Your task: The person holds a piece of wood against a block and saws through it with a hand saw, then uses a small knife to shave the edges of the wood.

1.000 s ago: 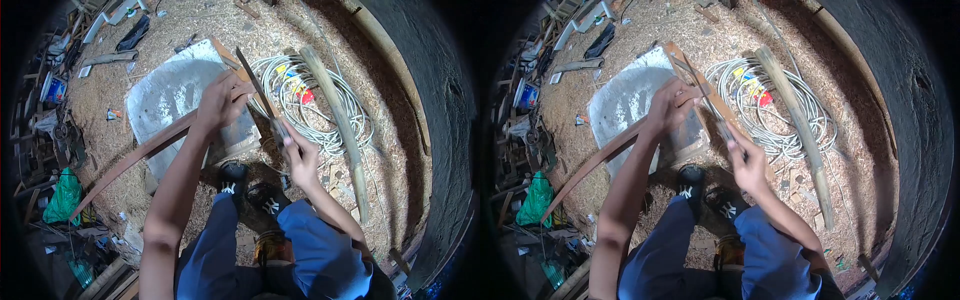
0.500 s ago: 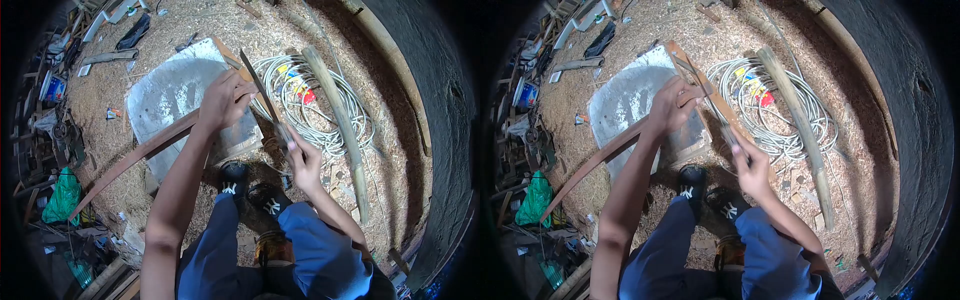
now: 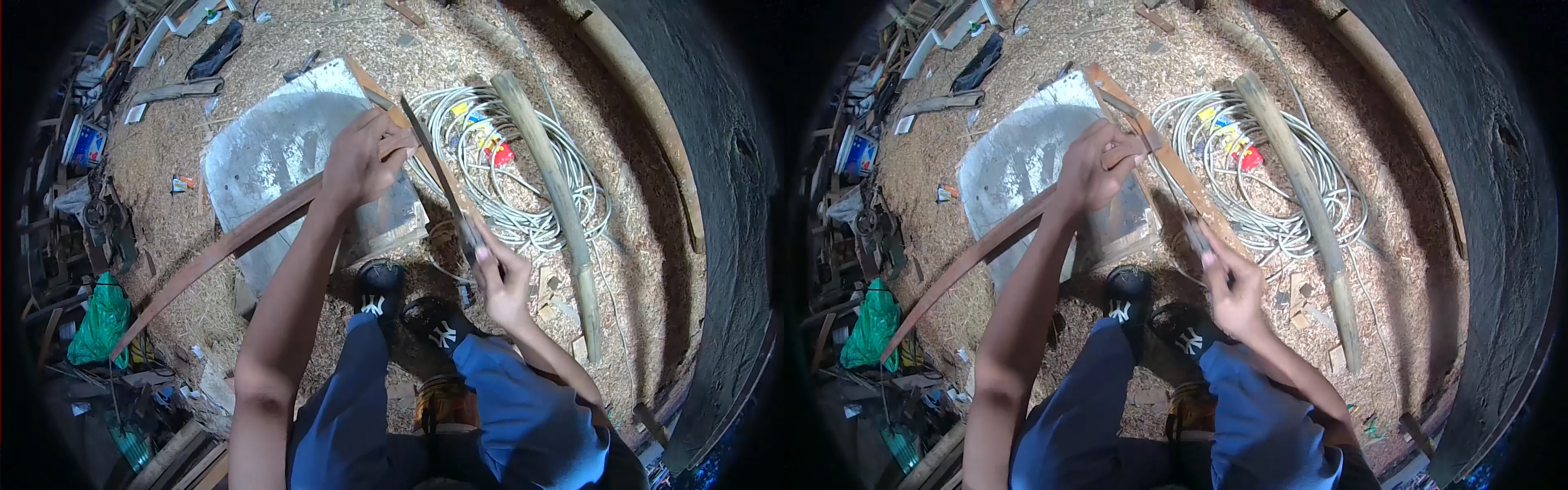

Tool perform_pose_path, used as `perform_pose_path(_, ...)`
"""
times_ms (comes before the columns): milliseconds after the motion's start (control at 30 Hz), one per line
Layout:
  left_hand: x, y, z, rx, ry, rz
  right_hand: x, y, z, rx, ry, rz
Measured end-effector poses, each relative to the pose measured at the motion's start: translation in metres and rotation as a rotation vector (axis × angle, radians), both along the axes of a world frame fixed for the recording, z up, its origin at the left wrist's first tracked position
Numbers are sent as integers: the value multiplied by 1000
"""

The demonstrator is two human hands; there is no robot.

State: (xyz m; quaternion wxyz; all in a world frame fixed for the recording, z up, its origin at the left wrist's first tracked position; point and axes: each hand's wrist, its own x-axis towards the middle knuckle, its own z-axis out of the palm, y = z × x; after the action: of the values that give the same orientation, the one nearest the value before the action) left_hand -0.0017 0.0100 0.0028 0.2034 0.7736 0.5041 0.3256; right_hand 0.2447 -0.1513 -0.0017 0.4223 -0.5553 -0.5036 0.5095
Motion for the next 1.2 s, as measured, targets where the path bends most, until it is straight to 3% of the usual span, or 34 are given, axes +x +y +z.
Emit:
perform_pose_path(33, -1, 1, -4, -7, 9, -11, -6, 17, 4, -115, 84, -10)
perform_pose_path(133, 0, 1, -4, -22, 15, -7, -23, 47, -1, -88, 45, -6)
perform_pose_path(333, 1, -1, -2, 7, 59, 57, 17, -19, -6, -11, 0, 50)
perform_pose_path(433, 2, -4, -5, 18, 45, 43, 23, -30, 1, -194, 205, -8)
perform_pose_path(467, 1, -2, -2, 29, 28, 25, 17, -23, 1, -195, 209, -5)
perform_pose_path(533, -1, 0, -6, 18, 39, 7, 2, 3, 2, 18, -39, 36)
perform_pose_path(567, -3, 3, -8, 5, 48, -15, -10, 21, 7, -99, 111, -18)
perform_pose_path(667, -1, 1, 3, -72, 1, 20, -27, 59, 6, -142, 141, -11)
perform_pose_path(867, 1, -1, 1, -63, 31, 54, 5, -12, -3, -73, 53, -6)
perform_pose_path(967, 4, -5, 3, -4, -6, 46, 16, -26, 7, -239, 229, -24)
perform_pose_path(1000, 2, -5, 0, -9, -2, 49, 12, -22, 5, -244, 233, -21)
perform_pose_path(1067, 0, 1, -4, -15, 13, 17, 2, -3, -2, 36, -47, 30)
perform_pose_path(1200, 1, 0, -3, -5, 6, -51, -28, 53, 0, -123, 81, -22)
